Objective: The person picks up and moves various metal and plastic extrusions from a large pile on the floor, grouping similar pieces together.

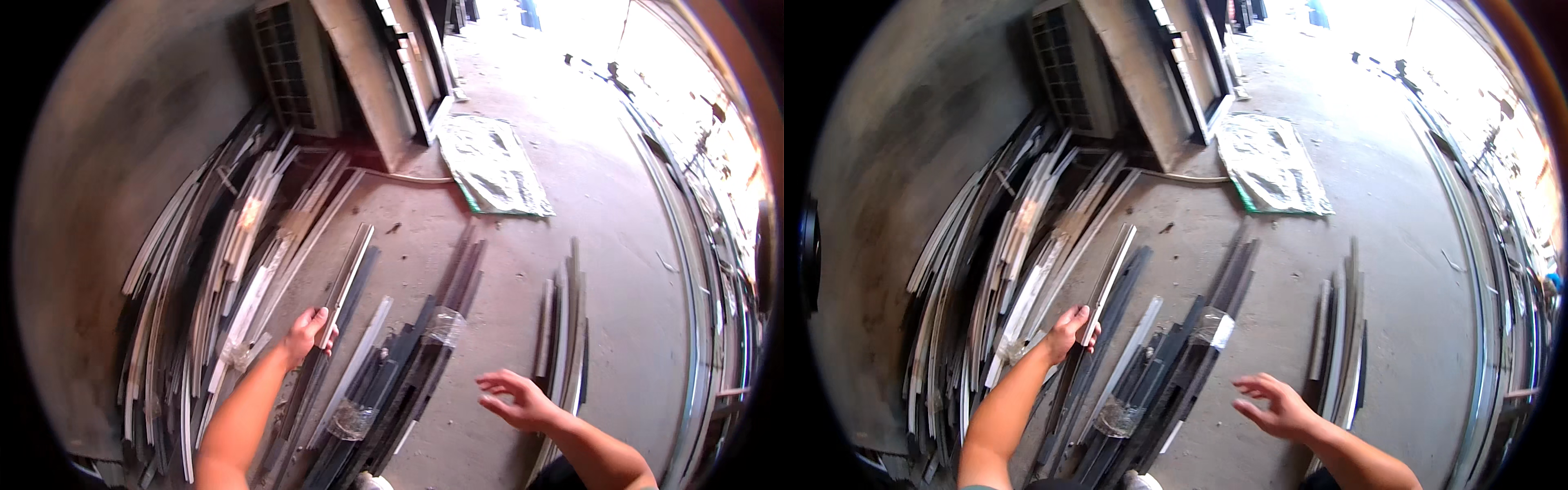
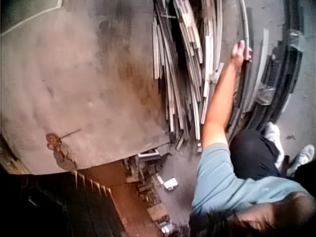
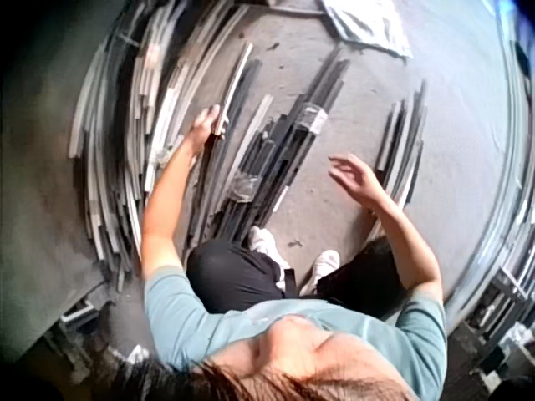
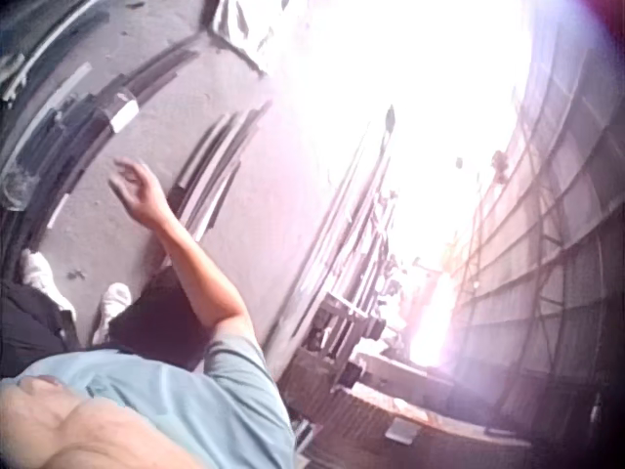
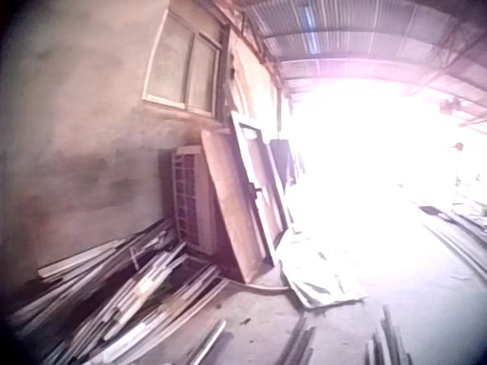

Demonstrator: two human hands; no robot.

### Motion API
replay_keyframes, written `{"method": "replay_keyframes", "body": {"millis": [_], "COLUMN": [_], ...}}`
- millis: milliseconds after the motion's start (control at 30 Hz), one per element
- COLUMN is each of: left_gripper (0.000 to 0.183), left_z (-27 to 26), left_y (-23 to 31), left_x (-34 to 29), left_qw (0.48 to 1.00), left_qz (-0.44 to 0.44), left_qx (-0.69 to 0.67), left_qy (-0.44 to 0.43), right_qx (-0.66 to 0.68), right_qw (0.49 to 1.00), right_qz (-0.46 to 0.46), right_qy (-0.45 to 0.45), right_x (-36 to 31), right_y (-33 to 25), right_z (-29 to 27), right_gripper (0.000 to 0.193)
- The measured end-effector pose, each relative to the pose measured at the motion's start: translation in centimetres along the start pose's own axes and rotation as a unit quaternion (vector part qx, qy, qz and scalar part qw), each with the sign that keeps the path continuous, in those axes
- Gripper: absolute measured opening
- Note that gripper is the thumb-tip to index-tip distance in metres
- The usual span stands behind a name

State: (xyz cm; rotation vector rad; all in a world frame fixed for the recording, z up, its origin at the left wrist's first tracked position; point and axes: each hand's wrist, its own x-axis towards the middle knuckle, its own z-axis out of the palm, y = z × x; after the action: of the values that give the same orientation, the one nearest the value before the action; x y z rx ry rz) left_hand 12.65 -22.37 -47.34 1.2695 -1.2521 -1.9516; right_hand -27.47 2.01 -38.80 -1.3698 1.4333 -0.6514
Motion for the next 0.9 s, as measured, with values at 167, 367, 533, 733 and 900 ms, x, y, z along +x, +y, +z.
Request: {"method": "replay_keyframes", "body": {"millis": [167, 367, 533, 733, 900], "left_gripper": [0.035, 0.042, 0.041, 0.039, 0.031], "left_z": [12.7, 26.8, 30.5, 30.5, 31.4], "left_y": [4.4, 2.0, -2.1, -2.9, -3.8], "left_x": [-1.2, -0.3, 0.5, 0.7, 0.7], "left_qw": [0.995, 0.980, 0.977, 0.973, 0.961], "left_qz": [0.000, -0.007, -0.048, -0.119, -0.140], "left_qx": [0.032, 0.001, -0.006, -0.059, -0.089], "left_qy": [-0.096, -0.197, -0.206, -0.190, -0.221], "right_qx": [0.273, 0.311, 0.334, 0.258, 0.028], "right_qw": [0.961, 0.924, 0.907, 0.918, 0.907], "right_qz": [0.002, 0.113, 0.159, 0.233, 0.370], "right_qy": [0.053, 0.191, 0.199, 0.192, 0.199], "right_x": [5.4, 5.9, 3.1, 0.6, -5.1], "right_y": [-1.1, 0.4, 5.1, 11.1, 22.8], "right_z": [-0.1, -3.3, -6.1, -9.9, -18.4], "right_gripper": [0.060, 0.067, 0.043, 0.044, 0.038]}}
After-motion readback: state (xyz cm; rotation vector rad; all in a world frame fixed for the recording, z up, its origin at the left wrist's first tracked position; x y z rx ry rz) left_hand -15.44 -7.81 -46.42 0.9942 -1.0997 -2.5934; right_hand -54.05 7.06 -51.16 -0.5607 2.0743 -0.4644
